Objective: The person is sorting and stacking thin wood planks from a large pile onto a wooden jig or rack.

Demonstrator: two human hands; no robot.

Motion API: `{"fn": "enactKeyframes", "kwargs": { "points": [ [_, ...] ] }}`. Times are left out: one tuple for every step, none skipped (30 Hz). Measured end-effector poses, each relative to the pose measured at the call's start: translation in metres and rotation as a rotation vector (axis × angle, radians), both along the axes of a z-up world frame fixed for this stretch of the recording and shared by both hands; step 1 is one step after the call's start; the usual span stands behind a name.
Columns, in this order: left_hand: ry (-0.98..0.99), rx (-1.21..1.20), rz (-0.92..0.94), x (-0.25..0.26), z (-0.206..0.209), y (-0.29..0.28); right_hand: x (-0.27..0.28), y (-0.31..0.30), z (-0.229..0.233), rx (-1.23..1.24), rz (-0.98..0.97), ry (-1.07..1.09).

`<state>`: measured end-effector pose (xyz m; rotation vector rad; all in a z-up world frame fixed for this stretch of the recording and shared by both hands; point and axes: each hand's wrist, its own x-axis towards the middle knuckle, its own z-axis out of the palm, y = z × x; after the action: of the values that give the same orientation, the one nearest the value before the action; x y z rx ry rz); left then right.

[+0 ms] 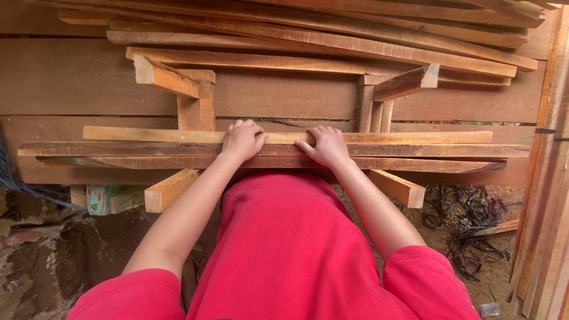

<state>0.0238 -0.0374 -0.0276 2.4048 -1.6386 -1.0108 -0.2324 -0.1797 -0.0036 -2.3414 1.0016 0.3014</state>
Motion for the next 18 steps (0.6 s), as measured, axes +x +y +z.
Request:
{"fn": "enactKeyframes", "kwargs": {
  "points": [
    [0.002, -0.003, -0.006, -0.001, -0.002, -0.002, 0.002, -0.003, 0.005, -0.003, -0.006, 0.002],
    [0.001, 0.014, -0.01, -0.001, -0.004, -0.003, 0.003, -0.007, 0.009, 0.034, -0.006, 0.029],
    [-0.006, 0.035, -0.007, 0.002, -0.005, -0.001, 0.009, -0.009, 0.012, 0.076, 0.002, 0.049],
    [-0.011, 0.037, -0.005, 0.001, -0.014, 0.0, 0.01, -0.01, 0.007, 0.078, 0.004, 0.045],
    [-0.018, 0.026, -0.007, 0.0, -0.022, 0.003, 0.011, -0.01, 0.003, 0.075, 0.02, 0.098],
    [-0.026, 0.014, -0.008, -0.001, -0.03, 0.005, 0.012, -0.011, -0.003, 0.071, 0.036, 0.15],
    [-0.024, 0.018, -0.01, -0.004, -0.027, 0.005, 0.016, -0.011, -0.003, 0.075, 0.034, 0.151],
    [-0.034, 0.039, -0.027, -0.006, -0.023, 0.005, 0.02, -0.012, -0.003, 0.135, 0.026, 0.213],
    [-0.046, 0.055, -0.044, -0.007, -0.02, 0.001, 0.025, -0.017, -0.002, 0.191, 0.018, 0.273],
    [-0.046, 0.054, -0.047, -0.006, -0.022, -0.006, 0.027, -0.024, -0.005, 0.19, 0.016, 0.274],
    [-0.044, 0.073, -0.065, -0.003, -0.024, -0.01, 0.031, -0.027, -0.008, 0.236, -0.057, 0.309],
    [-0.041, 0.092, -0.084, 0.0, -0.026, -0.014, 0.035, -0.032, -0.011, 0.281, -0.129, 0.344],
    [-0.043, 0.09, -0.084, 0.003, -0.029, -0.019, 0.036, -0.035, -0.028, 0.279, -0.13, 0.342],
    [-0.011, 0.137, -0.071, 0.006, -0.032, -0.025, 0.037, -0.039, -0.046, 0.273, -0.237, 0.295],
    [0.025, 0.189, -0.06, 0.007, -0.036, -0.029, 0.036, -0.041, -0.064, 0.27, -0.344, 0.251],
    [0.027, 0.192, -0.062, 0.014, -0.05, -0.039, 0.038, -0.053, -0.075, 0.273, -0.346, 0.254],
    [0.038, 0.163, -0.05, 0.019, -0.064, -0.046, 0.039, -0.062, -0.086, 0.111, -0.342, 0.093],
    [0.05, 0.135, -0.038, 0.023, -0.078, -0.052, 0.04, -0.07, -0.097, -0.05, -0.334, -0.068]
  ]
}}
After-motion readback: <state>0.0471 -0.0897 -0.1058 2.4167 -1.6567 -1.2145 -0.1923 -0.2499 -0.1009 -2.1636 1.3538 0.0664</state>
